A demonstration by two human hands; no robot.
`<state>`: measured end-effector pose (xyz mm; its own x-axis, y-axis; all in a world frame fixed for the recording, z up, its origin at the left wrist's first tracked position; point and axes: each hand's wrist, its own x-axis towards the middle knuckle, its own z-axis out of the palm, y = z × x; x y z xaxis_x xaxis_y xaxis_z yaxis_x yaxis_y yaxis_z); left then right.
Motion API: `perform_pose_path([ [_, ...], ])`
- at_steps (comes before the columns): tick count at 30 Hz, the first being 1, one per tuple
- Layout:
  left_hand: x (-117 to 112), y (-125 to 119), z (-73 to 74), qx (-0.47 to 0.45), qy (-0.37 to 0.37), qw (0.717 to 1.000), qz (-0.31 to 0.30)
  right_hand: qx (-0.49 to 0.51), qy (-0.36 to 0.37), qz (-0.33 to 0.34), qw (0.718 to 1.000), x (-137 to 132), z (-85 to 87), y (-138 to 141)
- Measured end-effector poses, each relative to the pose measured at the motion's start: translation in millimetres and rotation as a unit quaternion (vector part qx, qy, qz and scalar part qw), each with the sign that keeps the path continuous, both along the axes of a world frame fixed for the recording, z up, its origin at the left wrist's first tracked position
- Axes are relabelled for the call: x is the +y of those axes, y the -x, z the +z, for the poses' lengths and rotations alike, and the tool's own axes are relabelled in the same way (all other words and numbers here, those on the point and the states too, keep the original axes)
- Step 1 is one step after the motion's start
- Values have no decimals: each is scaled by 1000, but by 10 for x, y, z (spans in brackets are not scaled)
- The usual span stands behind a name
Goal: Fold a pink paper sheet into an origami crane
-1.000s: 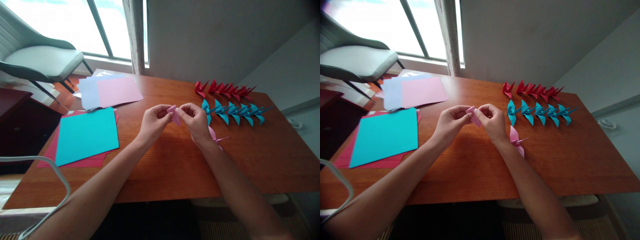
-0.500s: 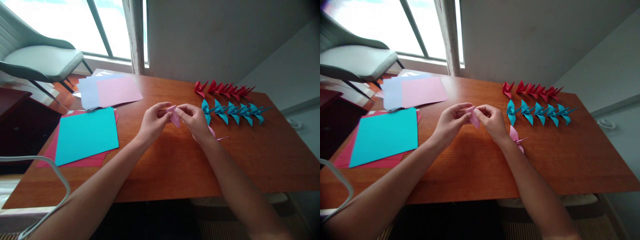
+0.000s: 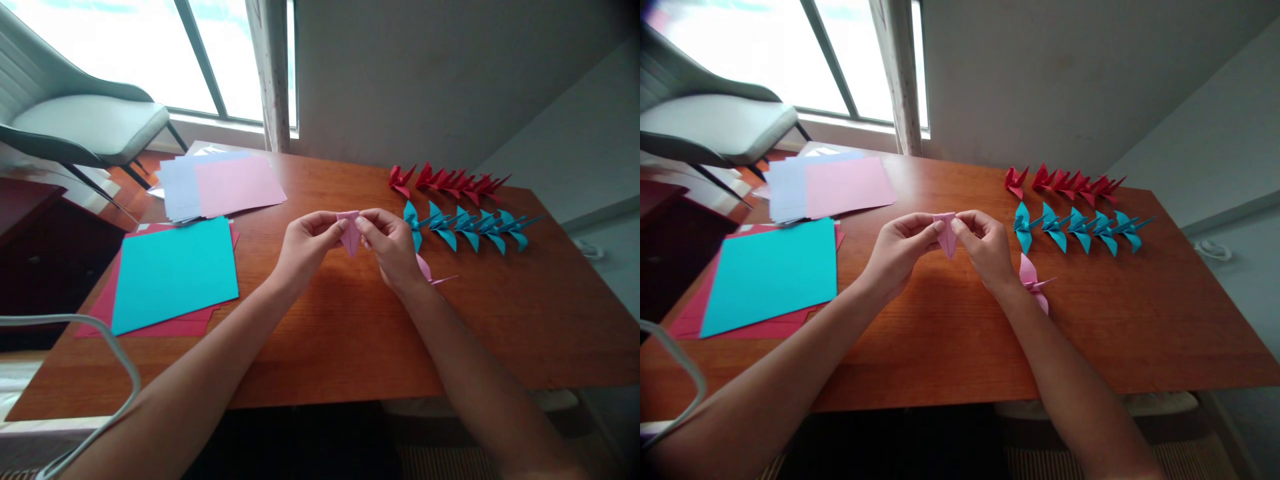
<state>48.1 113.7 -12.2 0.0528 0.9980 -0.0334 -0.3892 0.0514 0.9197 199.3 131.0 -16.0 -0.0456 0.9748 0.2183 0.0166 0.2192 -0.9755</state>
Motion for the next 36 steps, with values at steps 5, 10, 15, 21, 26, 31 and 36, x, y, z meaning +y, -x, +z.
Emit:
perform_pose_path([
  [5, 6, 1, 2, 30, -44, 998, 18, -16, -25, -3, 1000, 0, -14, -22],
  [10, 2, -2, 10, 54, -65, 996, 22, -34, -38, -15, 999, -12, 18, -13],
  [15, -13, -5, 17, 54, -77, 995, 19, -27, -45, -7, 999, -16, 32, -6],
  [21, -12, -3, 14, 57, -81, 995, 9, -36, -55, -7, 998, -16, 26, -7],
  [26, -24, -14, 15, 62, -85, 994, 7, -55, -69, -20, 996, -38, 29, 7],
  [31, -37, -17, 31, 82, -96, 992, 12, -60, -94, -26, 993, -63, 46, 20],
  [36, -27, -2, 36, 91, -117, 989, 16, -58, -115, -31, 991, -73, 61, 20],
])
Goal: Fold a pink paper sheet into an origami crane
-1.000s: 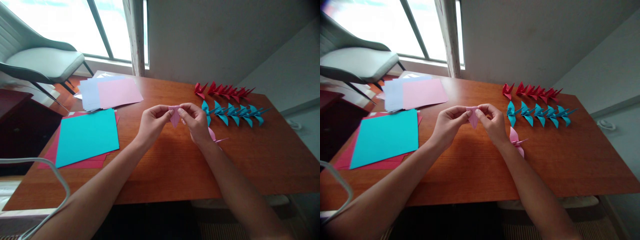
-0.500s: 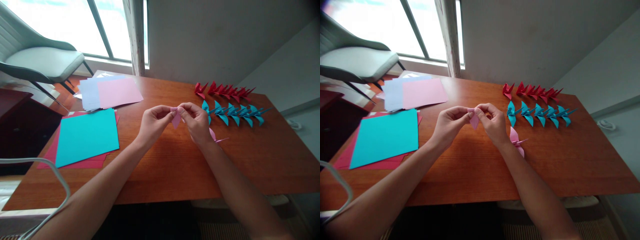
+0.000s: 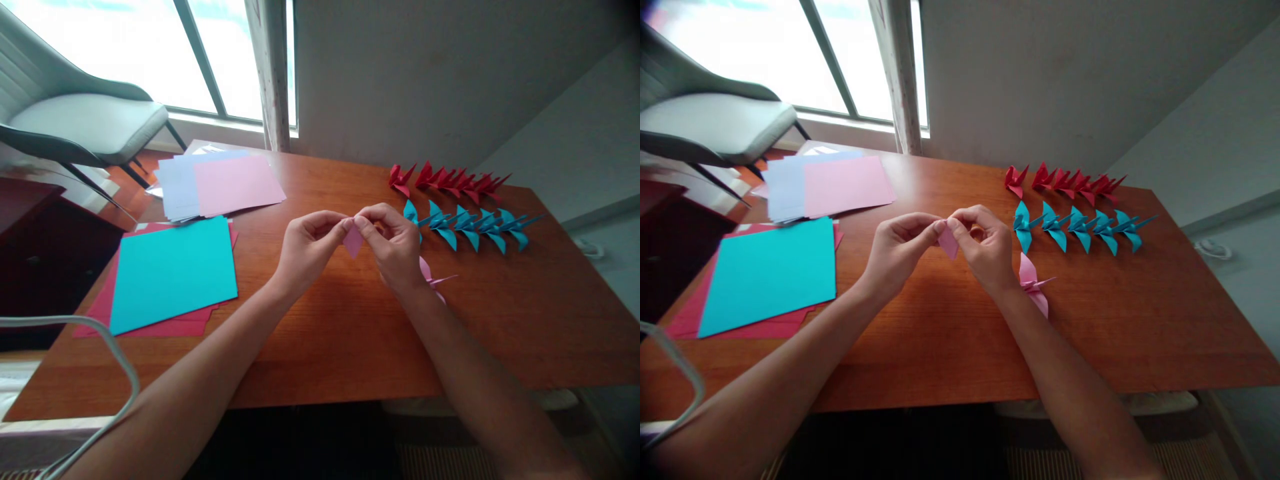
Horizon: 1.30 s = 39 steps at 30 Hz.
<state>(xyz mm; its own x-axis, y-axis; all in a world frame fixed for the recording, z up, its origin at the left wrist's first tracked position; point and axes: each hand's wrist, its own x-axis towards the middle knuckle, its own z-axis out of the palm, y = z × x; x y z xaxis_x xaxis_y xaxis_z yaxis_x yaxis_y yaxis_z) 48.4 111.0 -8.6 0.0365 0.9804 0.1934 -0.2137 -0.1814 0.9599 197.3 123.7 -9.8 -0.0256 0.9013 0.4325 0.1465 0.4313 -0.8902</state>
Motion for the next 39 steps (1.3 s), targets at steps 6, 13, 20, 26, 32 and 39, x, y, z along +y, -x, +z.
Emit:
perform_pose_path([
  [6, -24, 14, 26, 10, -12, 1000, 24, 3, 7, 16, 1000, -17, 13, 25],
  [13, -7, 21, 32, 82, -21, 996, 33, 8, 83, 49, 995, 31, 1, -5],
  [20, -6, 23, 48, 81, -12, 997, 3, 13, 74, 39, 996, 40, -15, -26],
  [26, 18, 12, 5, 31, 34, 997, -56, 57, 72, -8, 996, 62, -60, -15],
  [32, 26, 20, -14, 40, 29, 999, -6, 84, 94, 11, 992, 83, -88, -5],
  [39, 22, 11, -11, 43, 43, 998, -14, 33, 85, 3, 996, 52, -60, -14],
])
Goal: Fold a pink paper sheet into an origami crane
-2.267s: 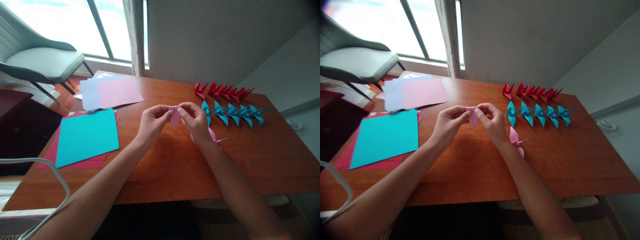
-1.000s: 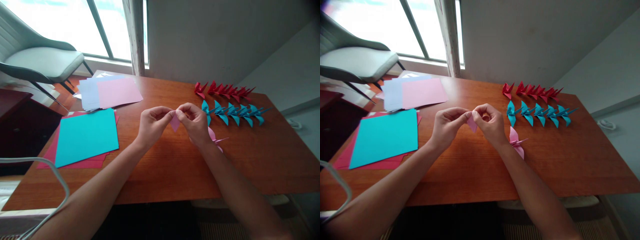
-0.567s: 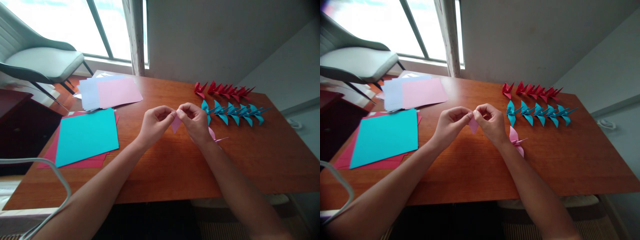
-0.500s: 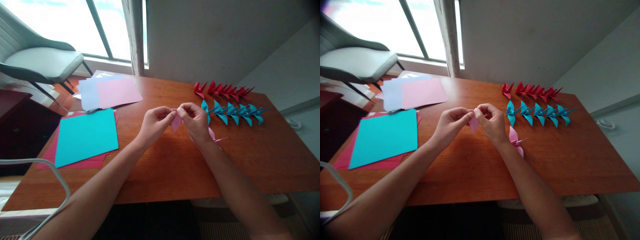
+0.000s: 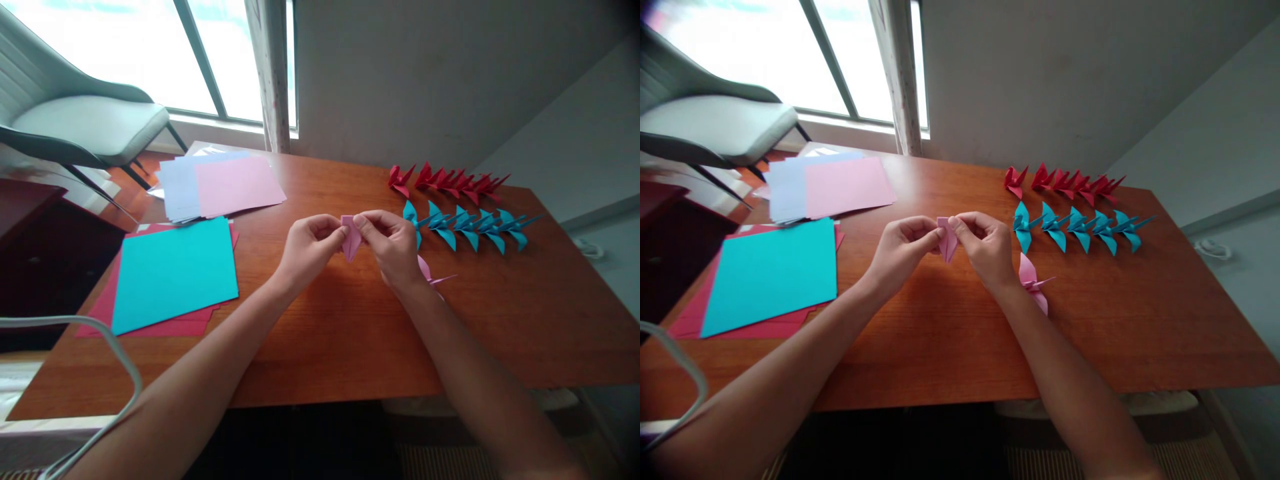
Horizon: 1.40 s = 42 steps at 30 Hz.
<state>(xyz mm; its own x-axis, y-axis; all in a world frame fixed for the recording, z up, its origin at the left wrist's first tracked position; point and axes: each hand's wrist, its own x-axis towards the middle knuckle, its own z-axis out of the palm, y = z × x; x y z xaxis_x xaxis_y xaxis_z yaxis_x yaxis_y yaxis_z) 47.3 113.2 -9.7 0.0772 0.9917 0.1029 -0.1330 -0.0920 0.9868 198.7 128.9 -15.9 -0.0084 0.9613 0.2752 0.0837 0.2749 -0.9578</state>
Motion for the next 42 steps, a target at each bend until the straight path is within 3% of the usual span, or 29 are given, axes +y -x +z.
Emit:
perform_pose_path([
  [10, -11, 57, 59, 51, -70, 996, 15, 9, 17, 30, 999, -84, 73, -9],
  [18, -3, 22, 57, 20, -43, 999, 24, 22, 21, 11, 999, -63, 23, 46],
  [24, 21, 30, 17, 14, -5, 999, -31, 53, 8, -12, 998, -10, -25, 49],
  [31, 35, 27, -23, 29, -7, 999, 31, 29, 26, 25, 999, 27, -36, 16],
  [37, 24, 19, 17, -10, 38, 997, -60, 49, 6, -41, 998, 32, -56, 15],
  [42, 25, 24, 25, 5, 41, 998, -50, 46, 26, -33, 998, 39, -44, 19],
])
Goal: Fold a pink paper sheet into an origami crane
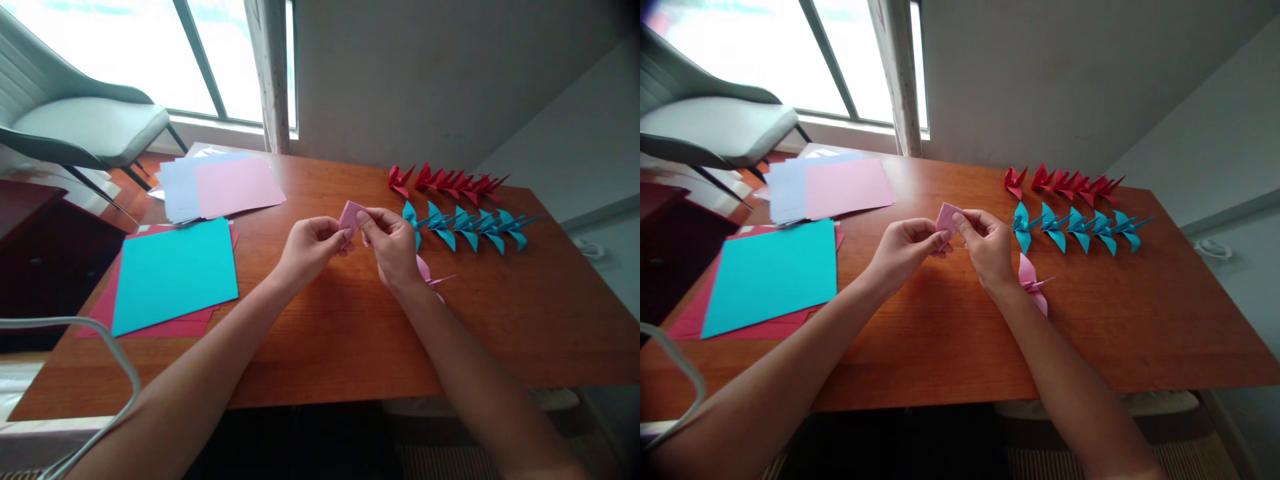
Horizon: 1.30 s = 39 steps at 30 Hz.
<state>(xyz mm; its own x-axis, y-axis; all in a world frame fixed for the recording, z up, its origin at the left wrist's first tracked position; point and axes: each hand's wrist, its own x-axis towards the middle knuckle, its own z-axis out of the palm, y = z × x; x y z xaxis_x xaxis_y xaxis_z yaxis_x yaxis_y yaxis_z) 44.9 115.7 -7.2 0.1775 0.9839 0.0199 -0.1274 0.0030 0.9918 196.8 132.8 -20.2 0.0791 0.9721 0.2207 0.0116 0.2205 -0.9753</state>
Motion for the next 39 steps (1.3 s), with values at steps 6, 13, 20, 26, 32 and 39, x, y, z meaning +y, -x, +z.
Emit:
perform_pose_path([
  [6, 12, 17, -8, -15, 20, 999, -21, 6, 9, 67, 998, -1, 34, -8],
  [13, 13, 32, -23, -29, 47, 997, -48, -13, 0, 19, 1000, 3, 3, -14],
  [20, 26, 50, -44, 8, 45, 998, -47, 28, 0, 15, 999, 23, 34, -25],
  [26, 35, 70, -3, -28, 35, 999, 9, 48, 26, -20, 998, 53, 34, -51],
  [32, 77, 106, -15, -100, 46, 988, 108, 29, 76, 52, 995, 39, 39, -57],
  [39, 26, 24, -26, -90, 72, 992, 59, 47, 43, 10, 998, 11, 34, -2],
])
